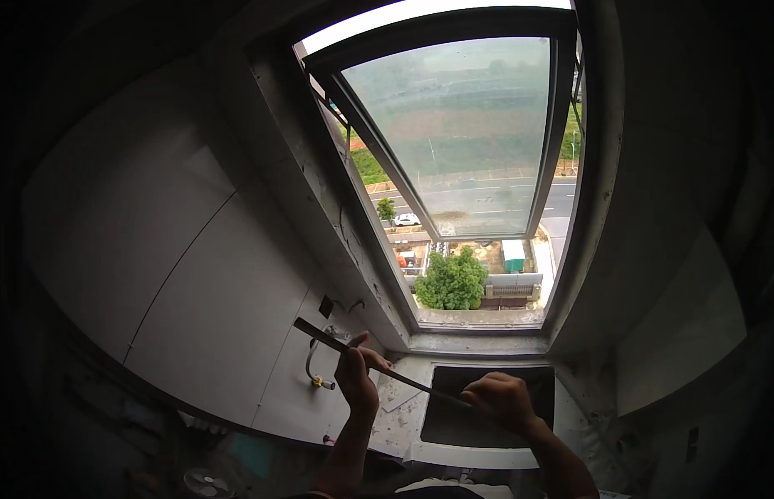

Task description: Measuring a window frame and cutting ceramic tiles using a manual tile cutter.

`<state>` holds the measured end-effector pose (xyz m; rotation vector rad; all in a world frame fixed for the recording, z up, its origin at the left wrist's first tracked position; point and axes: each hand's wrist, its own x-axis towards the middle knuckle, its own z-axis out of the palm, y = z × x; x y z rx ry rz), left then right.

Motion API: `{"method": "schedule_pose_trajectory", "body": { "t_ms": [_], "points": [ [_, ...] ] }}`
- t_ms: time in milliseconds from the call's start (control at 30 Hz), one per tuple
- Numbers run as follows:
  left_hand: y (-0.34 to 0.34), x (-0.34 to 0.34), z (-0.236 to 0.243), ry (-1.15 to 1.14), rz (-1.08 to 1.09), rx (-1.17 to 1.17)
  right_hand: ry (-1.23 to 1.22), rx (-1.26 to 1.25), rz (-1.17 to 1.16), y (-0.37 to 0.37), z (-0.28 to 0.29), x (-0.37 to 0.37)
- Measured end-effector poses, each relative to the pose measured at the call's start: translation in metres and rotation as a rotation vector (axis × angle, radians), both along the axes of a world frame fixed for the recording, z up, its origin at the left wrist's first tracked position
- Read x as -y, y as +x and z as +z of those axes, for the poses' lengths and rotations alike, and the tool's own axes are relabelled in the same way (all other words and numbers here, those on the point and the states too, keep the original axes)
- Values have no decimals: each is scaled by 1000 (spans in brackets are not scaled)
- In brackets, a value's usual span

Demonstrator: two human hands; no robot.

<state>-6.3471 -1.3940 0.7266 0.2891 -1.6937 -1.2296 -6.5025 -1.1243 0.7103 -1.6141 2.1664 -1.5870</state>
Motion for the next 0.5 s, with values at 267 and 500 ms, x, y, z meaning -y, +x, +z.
{"method": "schedule_pose_trajectory", "body": {
  "t_ms": [267,500],
  "points": [
    [48,21,88,-183,390,44,-488,-316,-764,-300,230,-63],
    [24,59,137,-226,542,50,-597,-1225,-1379,-470,361,-46]
  ]
}}
